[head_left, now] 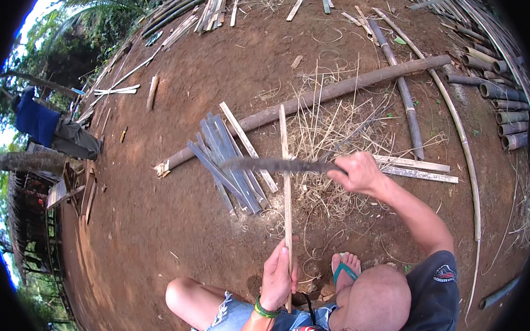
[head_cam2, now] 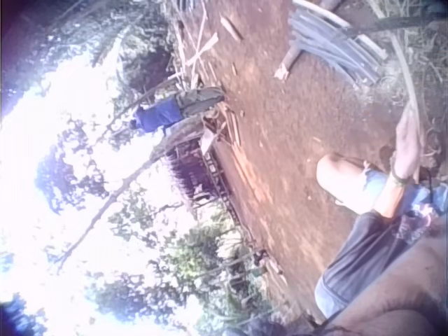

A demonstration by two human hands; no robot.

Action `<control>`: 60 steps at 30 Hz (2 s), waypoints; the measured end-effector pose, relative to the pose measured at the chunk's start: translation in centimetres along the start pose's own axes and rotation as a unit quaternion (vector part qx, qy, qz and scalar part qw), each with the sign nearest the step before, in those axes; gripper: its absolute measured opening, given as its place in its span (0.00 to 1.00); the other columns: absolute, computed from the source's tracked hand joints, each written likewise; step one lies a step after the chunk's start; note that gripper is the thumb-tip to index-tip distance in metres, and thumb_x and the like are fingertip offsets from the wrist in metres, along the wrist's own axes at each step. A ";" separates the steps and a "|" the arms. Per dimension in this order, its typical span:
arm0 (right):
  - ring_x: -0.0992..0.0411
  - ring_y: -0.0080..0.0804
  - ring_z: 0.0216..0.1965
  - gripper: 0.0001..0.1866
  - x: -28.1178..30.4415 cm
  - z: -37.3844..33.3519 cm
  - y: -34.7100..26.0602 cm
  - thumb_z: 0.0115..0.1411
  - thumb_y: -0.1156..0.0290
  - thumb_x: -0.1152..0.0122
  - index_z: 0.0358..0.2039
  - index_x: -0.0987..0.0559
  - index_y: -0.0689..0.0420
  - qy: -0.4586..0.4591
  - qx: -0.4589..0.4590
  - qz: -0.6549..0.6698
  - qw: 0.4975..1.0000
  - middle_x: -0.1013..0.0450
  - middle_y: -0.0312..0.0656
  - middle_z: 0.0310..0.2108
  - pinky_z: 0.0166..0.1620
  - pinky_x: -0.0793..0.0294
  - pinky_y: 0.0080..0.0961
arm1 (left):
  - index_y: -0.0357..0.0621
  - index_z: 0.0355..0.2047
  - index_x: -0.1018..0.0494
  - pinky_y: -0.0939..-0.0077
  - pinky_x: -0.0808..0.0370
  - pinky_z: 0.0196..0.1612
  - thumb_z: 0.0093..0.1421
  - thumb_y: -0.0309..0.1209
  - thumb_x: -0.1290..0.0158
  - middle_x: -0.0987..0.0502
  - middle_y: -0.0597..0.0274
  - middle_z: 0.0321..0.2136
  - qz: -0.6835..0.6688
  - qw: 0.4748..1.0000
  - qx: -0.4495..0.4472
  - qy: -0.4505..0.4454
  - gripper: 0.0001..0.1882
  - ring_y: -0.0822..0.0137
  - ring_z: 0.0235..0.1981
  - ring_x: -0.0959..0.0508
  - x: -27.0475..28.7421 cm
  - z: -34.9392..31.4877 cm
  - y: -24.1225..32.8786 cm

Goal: The person sits on the ground and uses a machete to split long bamboo poles into thin strips. They hold the bamboo vertically and strike it with the blade to separate the sections, then inspect the resulting strips and place them in a pile.

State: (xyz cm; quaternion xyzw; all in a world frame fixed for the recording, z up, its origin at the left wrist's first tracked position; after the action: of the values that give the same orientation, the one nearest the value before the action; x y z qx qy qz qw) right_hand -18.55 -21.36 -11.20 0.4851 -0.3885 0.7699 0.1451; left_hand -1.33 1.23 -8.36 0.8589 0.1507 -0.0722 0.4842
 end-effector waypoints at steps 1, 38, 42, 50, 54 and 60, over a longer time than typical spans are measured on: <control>0.40 0.25 0.08 0.31 0.9 1.0 3.5 0.70 0.43 0.54 0.18 0.27 0.53 0.030 -0.065 0.033 0.997 0.34 0.36 0.10 0.12 0.41 0.29 | 0.41 0.63 0.38 0.85 0.41 0.12 0.78 0.40 0.69 0.39 0.72 0.13 -0.022 0.999 0.036 -0.022 0.22 0.79 0.09 0.41 -0.4 -1.0 -1.0; 0.26 0.48 0.15 0.29 -1.7 -7.0 -12.3 0.61 0.42 0.39 0.18 0.26 0.56 -0.061 0.097 0.122 0.986 0.28 0.47 0.13 0.18 0.28 0.44 | 0.56 0.73 0.50 0.85 0.42 0.10 0.76 0.40 0.66 0.42 0.73 0.15 -0.236 0.963 0.113 -0.067 0.26 0.80 0.08 0.42 0.1 2.7 -1.8; 0.26 0.47 0.16 0.31 -1.3 -5.1 -9.2 0.62 0.40 0.41 0.19 0.28 0.56 -0.066 0.086 0.091 0.990 0.29 0.45 0.13 0.19 0.29 0.41 | 0.54 0.71 0.46 0.83 0.44 0.10 0.76 0.38 0.67 0.42 0.72 0.14 -0.180 0.977 0.100 -0.048 0.25 0.79 0.08 0.43 0.1 1.7 -1.3; 0.44 0.22 0.08 0.30 0.4 0.5 0.7 0.70 0.45 0.53 0.18 0.27 0.52 0.000 -0.056 0.022 0.998 0.35 0.32 0.10 0.12 0.42 0.28 | 0.48 0.70 0.45 0.82 0.44 0.10 0.77 0.42 0.66 0.43 0.71 0.12 -0.163 0.978 0.118 -0.055 0.26 0.77 0.07 0.43 0.5 -1.6 -1.8; 0.41 0.32 0.11 0.34 4.8 1.9 13.1 0.70 0.44 0.54 0.15 0.23 0.57 0.147 -0.170 -0.074 0.972 0.34 0.40 0.10 0.21 0.35 0.42 | 0.52 0.71 0.46 0.83 0.43 0.11 0.76 0.45 0.65 0.42 0.70 0.13 -0.187 0.963 0.117 -0.157 0.27 0.77 0.07 0.42 0.9 -4.6 -3.1; 0.44 0.20 0.14 0.30 -0.1 -1.7 6.6 0.62 0.40 0.41 0.16 0.26 0.53 0.101 -0.254 0.274 0.922 0.37 0.28 0.11 0.19 0.48 0.27 | 0.67 0.72 0.48 0.85 0.41 0.12 0.71 0.61 0.66 0.41 0.72 0.14 -0.462 0.836 0.081 -0.284 0.34 0.79 0.09 0.41 0.1 0.1 -1.1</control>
State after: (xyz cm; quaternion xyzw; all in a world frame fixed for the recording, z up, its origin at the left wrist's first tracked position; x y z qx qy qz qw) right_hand -23.55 -24.44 -14.74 0.2261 -0.6719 0.7002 0.0847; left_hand -1.60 1.70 -9.33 0.6671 0.3797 -0.5402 0.3450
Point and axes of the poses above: each hand's wrist, its own z-axis towards the middle knuckle, its own x-axis out of the back of the hand, y = z × x, the point moved 8 cm from there along z, towards the middle knuckle
